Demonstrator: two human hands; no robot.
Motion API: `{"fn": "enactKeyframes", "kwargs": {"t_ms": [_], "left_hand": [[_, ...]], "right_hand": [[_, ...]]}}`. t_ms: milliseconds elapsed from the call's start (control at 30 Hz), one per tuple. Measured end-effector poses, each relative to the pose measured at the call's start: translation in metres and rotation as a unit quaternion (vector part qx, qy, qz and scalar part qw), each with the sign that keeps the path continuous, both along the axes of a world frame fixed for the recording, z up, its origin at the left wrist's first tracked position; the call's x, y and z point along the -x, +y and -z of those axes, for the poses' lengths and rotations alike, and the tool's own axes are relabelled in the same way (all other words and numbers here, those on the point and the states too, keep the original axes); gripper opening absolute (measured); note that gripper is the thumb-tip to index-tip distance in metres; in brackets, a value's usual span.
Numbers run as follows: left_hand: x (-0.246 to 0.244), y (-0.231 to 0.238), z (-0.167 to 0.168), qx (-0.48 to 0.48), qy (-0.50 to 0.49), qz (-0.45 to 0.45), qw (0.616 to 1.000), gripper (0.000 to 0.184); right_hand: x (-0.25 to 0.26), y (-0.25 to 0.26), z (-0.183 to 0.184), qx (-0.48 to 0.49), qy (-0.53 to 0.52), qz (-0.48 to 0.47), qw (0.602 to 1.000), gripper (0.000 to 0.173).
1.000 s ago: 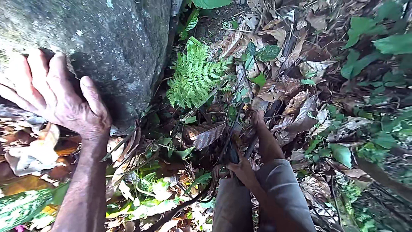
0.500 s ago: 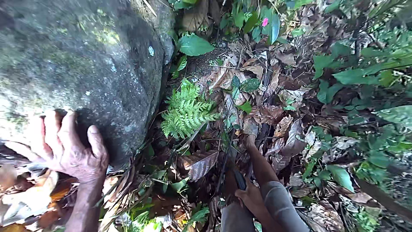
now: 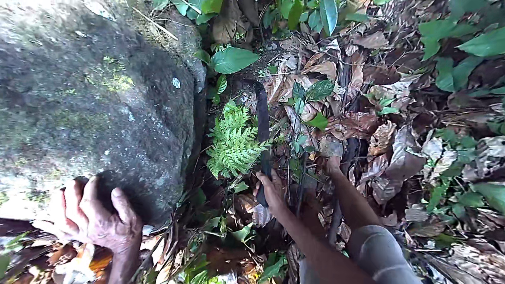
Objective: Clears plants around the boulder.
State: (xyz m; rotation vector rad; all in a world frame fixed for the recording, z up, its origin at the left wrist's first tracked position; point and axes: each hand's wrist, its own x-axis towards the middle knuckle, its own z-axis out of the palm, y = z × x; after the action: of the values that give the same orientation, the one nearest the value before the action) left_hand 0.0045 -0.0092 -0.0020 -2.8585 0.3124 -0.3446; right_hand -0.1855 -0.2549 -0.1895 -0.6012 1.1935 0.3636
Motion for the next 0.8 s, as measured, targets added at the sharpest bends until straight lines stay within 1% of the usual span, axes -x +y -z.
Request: {"fn": "enactKeyframes", "kwargs": {"t_ms": [33,100,133,200,233,267,300,367,433,467,500,567,633,700,733,800], "left_hand": [[0.000,-0.002,-0.001,-0.005,0.004,-0.004,1.000,0.050],[0.000,-0.006,-0.002,-0.013,0.005,-0.003,1.000,0.051],[0.000,-0.007,-0.002,-0.019,0.004,-0.002,1.000,0.051],[0.001,-0.011,-0.004,-0.032,0.007,0.002,0.999,0.051],[0.002,-0.012,-0.005,-0.040,0.008,0.004,0.999,0.051],[0.002,-0.011,-0.005,-0.049,0.008,0.007,0.999,0.051],[0.001,-0.009,-0.005,-0.056,0.010,0.009,0.998,0.051],[-0.001,-0.005,-0.003,-0.055,0.007,0.022,0.998,0.049],[0.000,-0.001,-0.004,-0.059,0.005,0.027,0.998,0.049],[0.001,-0.001,-0.004,-0.064,0.006,0.026,0.998,0.049],[0.001,-0.002,-0.005,-0.068,0.007,0.025,0.997,0.049],[-0.001,-0.005,-0.004,-0.071,0.005,0.025,0.997,0.050],[0.001,-0.008,-0.005,-0.071,0.007,0.017,0.997,0.052],[0.001,-0.009,-0.006,-0.071,0.009,0.014,0.997,0.051],[0.000,-0.009,-0.005,-0.069,0.007,0.015,0.997,0.051],[0.000,-0.008,-0.005,-0.061,0.003,0.019,0.998,0.049]], "right_hand": [[-0.013,0.002,0.012,-0.040,0.013,0.009,0.999,0.036],[-0.037,0.005,0.040,-0.107,0.001,-0.001,0.994,0.037],[-0.050,0.008,0.053,-0.128,-0.008,-0.011,0.992,0.037],[-0.069,0.023,0.077,-0.138,-0.023,-0.019,0.990,0.035],[-0.074,0.030,0.085,-0.153,-0.040,-0.006,0.987,0.039],[-0.077,0.036,0.089,-0.190,-0.054,0.014,0.980,0.041],[-0.080,0.042,0.092,-0.227,-0.048,0.023,0.972,0.040],[-0.081,0.050,0.092,-0.288,-0.023,-0.007,0.957,0.031],[-0.054,0.060,0.091,-0.374,-0.027,-0.004,0.927,0.037],[-0.032,0.062,0.090,-0.378,-0.040,-0.008,0.925,0.037],[-0.011,0.059,0.087,-0.343,-0.051,-0.033,0.937,0.036],[0.029,0.040,0.078,-0.224,-0.066,-0.115,0.965,0.041],[0.064,0.023,0.067,-0.152,-0.071,-0.170,0.971,0.047],[0.073,0.015,0.061,-0.117,-0.072,-0.155,0.978,0.049],[0.064,0.012,0.062,-0.106,-0.070,-0.131,0.983,0.050],[0.026,0.013,0.064,-0.093,-0.058,-0.061,0.992,0.042]]}}
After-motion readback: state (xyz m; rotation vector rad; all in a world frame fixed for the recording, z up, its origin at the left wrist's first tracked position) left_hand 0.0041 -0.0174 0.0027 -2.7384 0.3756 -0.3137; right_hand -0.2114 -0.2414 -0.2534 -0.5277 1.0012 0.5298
